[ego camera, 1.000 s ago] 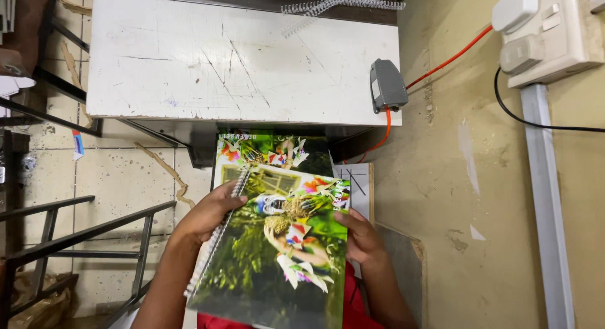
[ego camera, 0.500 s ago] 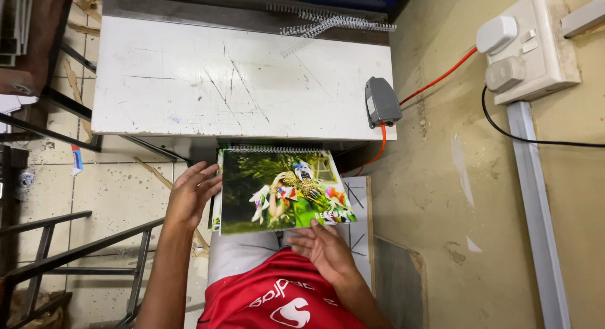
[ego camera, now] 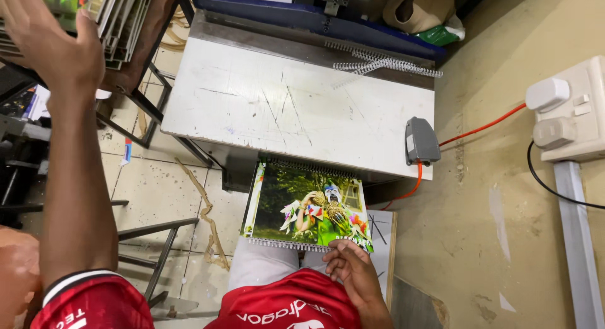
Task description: The person handles a white plastic spiral binding coil and a printed calendar sheet, inserting the coil into the punched holes to bind the pages. They repeatedly flip through the assembled calendar to check the binding and then place it on a stack.
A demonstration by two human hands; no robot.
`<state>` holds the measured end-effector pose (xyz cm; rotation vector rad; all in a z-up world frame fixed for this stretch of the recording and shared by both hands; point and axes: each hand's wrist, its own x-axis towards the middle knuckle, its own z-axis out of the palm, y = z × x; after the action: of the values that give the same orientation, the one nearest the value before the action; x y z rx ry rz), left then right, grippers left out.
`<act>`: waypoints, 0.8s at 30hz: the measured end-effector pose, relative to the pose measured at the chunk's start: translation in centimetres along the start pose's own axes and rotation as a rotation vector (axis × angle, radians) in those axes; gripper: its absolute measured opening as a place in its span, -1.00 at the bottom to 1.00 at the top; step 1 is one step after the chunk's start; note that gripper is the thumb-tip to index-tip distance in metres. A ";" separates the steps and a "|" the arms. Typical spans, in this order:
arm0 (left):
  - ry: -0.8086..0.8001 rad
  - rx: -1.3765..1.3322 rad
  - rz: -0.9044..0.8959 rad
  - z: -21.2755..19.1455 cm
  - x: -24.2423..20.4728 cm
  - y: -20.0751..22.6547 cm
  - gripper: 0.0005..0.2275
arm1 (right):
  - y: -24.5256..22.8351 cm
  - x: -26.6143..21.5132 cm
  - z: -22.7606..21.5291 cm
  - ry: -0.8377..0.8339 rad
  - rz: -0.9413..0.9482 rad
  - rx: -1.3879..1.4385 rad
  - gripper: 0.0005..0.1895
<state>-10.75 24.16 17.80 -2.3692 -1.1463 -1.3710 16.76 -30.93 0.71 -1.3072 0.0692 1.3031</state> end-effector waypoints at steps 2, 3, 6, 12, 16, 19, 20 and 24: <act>-0.099 0.048 0.003 2.1 0.1 -4.9 -0.71 | 0.4 0.2 0.3 0.010 -0.006 0.013 -0.72; -0.208 0.093 0.004 3.1 0.1 -7.3 -0.77 | 0.6 0.2 0.4 0.026 -0.003 0.026 -0.73; -0.323 0.445 0.075 6.2 -0.4 -14.4 -0.59 | 0.9 0.6 0.5 0.026 0.016 0.054 -0.75; -0.685 0.602 0.006 5.0 3.8 -10.7 -0.52 | 0.0 0.9 1.0 0.004 0.027 -0.007 -0.76; -0.680 0.679 0.088 6.5 5.1 -11.1 -0.56 | 0.4 1.8 0.7 0.004 0.018 0.013 -0.77; -0.818 0.726 0.065 7.2 6.2 -10.0 -0.66 | 0.5 1.8 0.9 0.004 0.032 0.022 -0.78; -0.816 0.779 0.126 7.4 6.2 -9.8 -0.77 | 0.4 1.7 1.0 0.004 0.033 0.019 -0.78; -0.751 0.860 0.287 7.2 6.4 -9.2 -0.86 | 0.4 1.5 1.1 -0.021 0.025 0.019 -0.79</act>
<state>-10.54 37.40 16.91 -2.2102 -1.1292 0.1753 16.37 -29.26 -0.14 -1.2800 0.0832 1.3343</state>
